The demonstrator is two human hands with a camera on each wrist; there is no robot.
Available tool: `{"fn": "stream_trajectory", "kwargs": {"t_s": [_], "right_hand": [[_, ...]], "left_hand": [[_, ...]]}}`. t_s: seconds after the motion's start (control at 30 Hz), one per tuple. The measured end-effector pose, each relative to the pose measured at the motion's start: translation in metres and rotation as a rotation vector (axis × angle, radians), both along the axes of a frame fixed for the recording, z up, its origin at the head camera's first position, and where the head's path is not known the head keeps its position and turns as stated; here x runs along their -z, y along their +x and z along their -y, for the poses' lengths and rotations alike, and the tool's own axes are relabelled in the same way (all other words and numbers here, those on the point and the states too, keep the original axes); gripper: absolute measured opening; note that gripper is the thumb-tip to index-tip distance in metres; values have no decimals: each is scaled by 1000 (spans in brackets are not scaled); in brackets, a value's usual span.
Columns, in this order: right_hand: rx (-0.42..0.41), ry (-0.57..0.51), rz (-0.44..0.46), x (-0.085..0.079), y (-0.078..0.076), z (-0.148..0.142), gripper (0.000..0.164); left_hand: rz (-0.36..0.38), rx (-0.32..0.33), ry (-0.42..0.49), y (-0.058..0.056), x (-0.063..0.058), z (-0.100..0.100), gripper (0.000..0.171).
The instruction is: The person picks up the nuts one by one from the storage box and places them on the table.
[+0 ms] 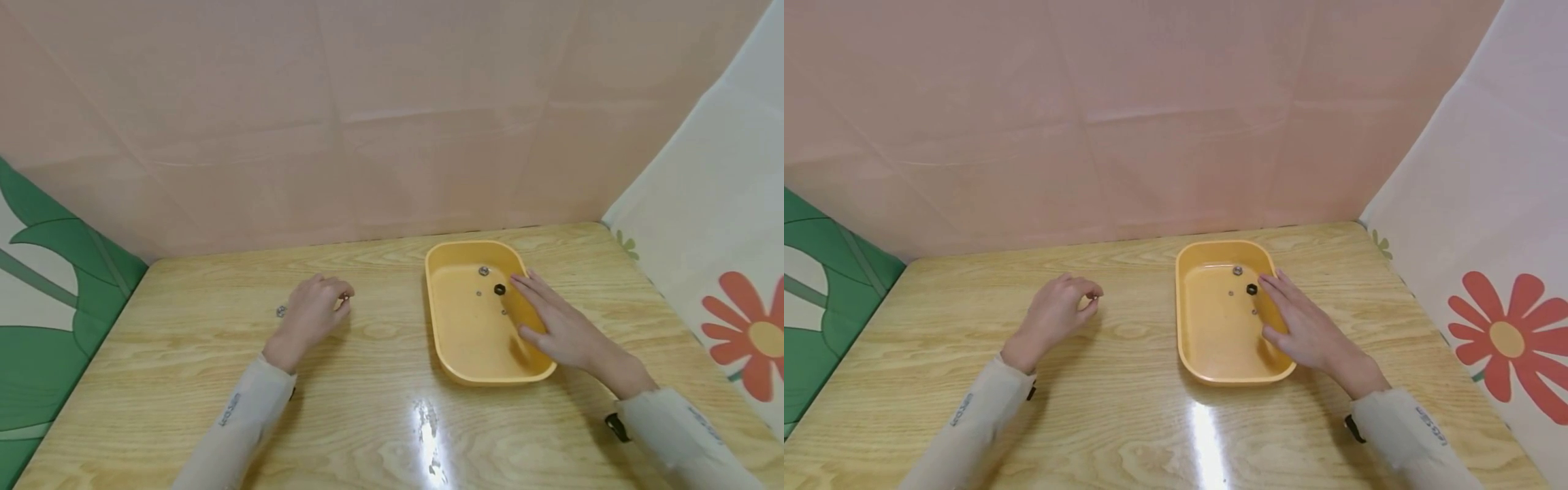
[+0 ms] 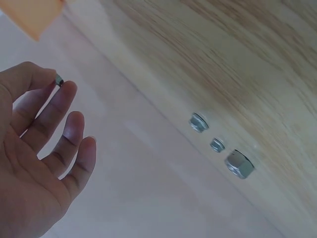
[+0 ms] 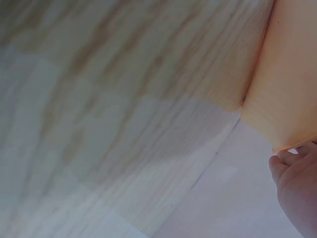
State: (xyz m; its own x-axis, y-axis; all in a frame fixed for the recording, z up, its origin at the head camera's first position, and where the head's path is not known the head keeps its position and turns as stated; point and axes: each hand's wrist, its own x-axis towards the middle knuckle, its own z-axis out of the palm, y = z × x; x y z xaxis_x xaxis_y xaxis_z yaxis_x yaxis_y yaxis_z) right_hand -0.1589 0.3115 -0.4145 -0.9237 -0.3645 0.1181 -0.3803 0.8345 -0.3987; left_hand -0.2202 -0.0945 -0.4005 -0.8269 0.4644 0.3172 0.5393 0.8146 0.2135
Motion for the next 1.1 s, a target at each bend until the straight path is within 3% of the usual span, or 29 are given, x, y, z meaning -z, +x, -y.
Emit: {"fn": "stream_trajectory", "kwargs": {"t_s": [0.4, 0.83, 1.1], "right_hand": [[-5, 5, -3, 0, -1, 0, 75], [-4, 10, 12, 1, -1, -2, 76], [2, 10, 8, 2, -2, -1, 76]], "left_hand": [[-11, -25, -17, 1, 2, 14, 12], [52, -75, -32, 5, 6, 29, 13], [42, -72, -24, 6, 10, 37, 13]]}}
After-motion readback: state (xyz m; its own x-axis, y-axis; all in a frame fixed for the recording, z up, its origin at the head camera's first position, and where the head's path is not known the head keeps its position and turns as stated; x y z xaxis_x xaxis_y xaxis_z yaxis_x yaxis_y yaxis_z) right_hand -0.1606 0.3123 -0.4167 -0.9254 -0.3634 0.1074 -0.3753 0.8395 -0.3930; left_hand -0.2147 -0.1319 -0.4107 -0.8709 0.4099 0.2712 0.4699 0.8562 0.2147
